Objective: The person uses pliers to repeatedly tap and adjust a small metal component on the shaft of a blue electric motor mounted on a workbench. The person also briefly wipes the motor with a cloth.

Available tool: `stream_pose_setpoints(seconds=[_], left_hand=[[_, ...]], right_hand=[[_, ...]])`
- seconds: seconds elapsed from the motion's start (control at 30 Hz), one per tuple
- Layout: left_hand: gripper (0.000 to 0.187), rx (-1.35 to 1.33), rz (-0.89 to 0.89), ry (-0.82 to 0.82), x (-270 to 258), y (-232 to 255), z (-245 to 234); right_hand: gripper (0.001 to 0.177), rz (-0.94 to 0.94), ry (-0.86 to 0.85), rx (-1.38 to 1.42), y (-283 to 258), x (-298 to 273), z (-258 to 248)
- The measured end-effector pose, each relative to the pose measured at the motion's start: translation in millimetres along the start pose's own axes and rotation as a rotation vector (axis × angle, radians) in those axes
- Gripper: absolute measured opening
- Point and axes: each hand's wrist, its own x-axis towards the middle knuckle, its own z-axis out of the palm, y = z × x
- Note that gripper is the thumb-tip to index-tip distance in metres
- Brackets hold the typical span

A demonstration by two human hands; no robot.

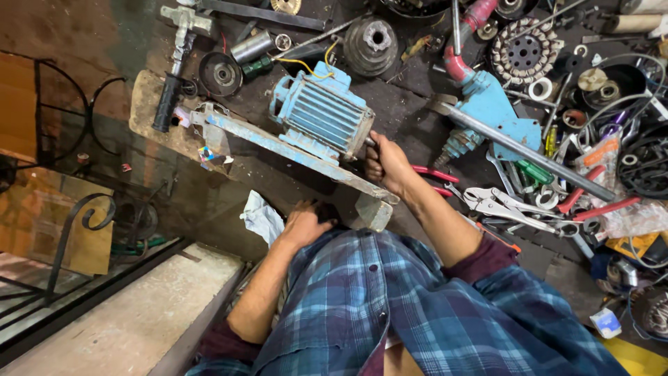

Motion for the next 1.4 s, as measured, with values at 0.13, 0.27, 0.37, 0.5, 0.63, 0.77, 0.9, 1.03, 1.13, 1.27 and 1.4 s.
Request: stream_pose_setpoints(seconds=[0.13,0.27,0.37,0.5,0.63,0.77,0.9,1.03,1.13,1.27,1.4], left_hand=[[0.06,-0.029,0.026,0.023,3,2,-6],[0.058,-0.015,-0.046,-0.001,1,5,-4],[0.06,0.003,-0.004,0.029,1,5,-4],[0.059,0.015,0.006,-0.025,4,7,-8],[0.056,0.002,-0.001,-0.044,3,10,-14],[0.051,-0.007,-0.024,-0.069,1,13,-15],[0.057,-0.008,-0.047,-0.011,-1,12,-9],[0.061,-0.012,-0.038,-0.012,0,4,-3],[0.064,0.011,-0.024,0.001,1,1,-1],[0.06,-0.001,-0.063,-0.018,-2,3,-3],[0.057,-0.021,-0.073,-0.023,-4,8,-7]], right_hand=[[0.064,-0.347,0.193,-0.77,-6,-24,-9],[0.041,-0.839,0.49,-1.755,-7,-86,-25],[0.049,-0.626,0.49,-1.838,-4,-117,-34],[0.052,-0.704,0.459,-1.975,5,-131,-44],[0.053,-0.841,0.508,-2.031,15,-134,-54],[0.061,-0.861,0.655,-2.009,22,-138,-63],[0.05,-0.749,0.648,-2.035,20,-136,-67],[0.057,-0.866,0.584,-2.028,16,-134,-67],[0.061,-0.669,0.535,-2.044,15,-134,-72],[0.057,-0.447,0.534,-1.805,20,-127,-87],[0.048,-0.151,0.38,-0.803,18,-136,-104]])
